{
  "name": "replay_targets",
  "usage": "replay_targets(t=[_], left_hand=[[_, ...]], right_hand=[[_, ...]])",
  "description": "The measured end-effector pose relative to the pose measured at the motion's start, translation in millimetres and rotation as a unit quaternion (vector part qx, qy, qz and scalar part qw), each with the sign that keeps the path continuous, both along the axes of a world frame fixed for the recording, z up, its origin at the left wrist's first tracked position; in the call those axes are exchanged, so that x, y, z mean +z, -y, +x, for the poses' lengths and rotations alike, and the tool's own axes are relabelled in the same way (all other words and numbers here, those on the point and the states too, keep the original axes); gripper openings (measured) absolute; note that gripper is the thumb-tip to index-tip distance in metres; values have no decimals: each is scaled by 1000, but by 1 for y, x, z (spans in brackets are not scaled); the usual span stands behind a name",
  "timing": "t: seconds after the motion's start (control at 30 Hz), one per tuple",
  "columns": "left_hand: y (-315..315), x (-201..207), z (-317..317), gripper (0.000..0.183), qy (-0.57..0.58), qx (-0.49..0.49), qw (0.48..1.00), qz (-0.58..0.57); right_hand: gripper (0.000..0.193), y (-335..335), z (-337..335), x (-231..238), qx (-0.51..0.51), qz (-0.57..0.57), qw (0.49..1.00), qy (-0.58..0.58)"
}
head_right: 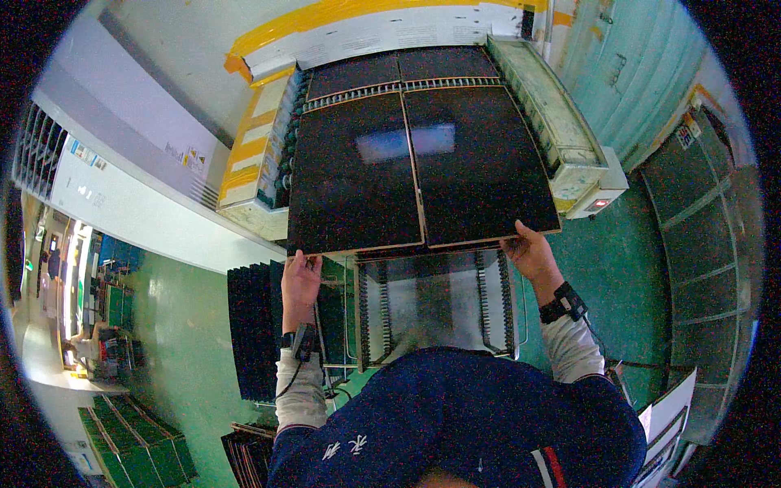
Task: Taking dark sheets from a storage rack and loading them onto a roller conveyor for processing.
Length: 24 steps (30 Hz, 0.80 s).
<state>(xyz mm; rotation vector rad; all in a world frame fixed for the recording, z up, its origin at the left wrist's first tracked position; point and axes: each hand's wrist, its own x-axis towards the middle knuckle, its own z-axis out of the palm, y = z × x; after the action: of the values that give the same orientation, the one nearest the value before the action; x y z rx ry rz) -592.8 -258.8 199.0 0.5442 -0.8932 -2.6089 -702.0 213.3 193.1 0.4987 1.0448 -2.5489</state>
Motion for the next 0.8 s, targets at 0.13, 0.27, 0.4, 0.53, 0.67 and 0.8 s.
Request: replay_targets(t=[0.13,0.27,0.4,0.53,0.67,0.8], left_hand=[[3,-5,-4,10,-22,-6,1000,-10],[6,-7,-7,7,-27,-14,1000,-4],[9,-15,-3,14,-55,-42,997,-22],[-1,-13,10,30,-2,-50,998,-25],[-3,-41,34,40,27,-54,998,8],[-5,-88,70,35,5,-99,994,41]], right_hand=[[12,2,-4,3,-8,1,1000,6],[12,5,-7,5,-13,-12,1000,3],[13,5,-12,4,-4,4,1000,-3],[15,6,-16,6,-2,12,1000,1],[18,5,-24,4,17,17,1000,-10],[21,6,-32,2,20,5,1000,-12]])
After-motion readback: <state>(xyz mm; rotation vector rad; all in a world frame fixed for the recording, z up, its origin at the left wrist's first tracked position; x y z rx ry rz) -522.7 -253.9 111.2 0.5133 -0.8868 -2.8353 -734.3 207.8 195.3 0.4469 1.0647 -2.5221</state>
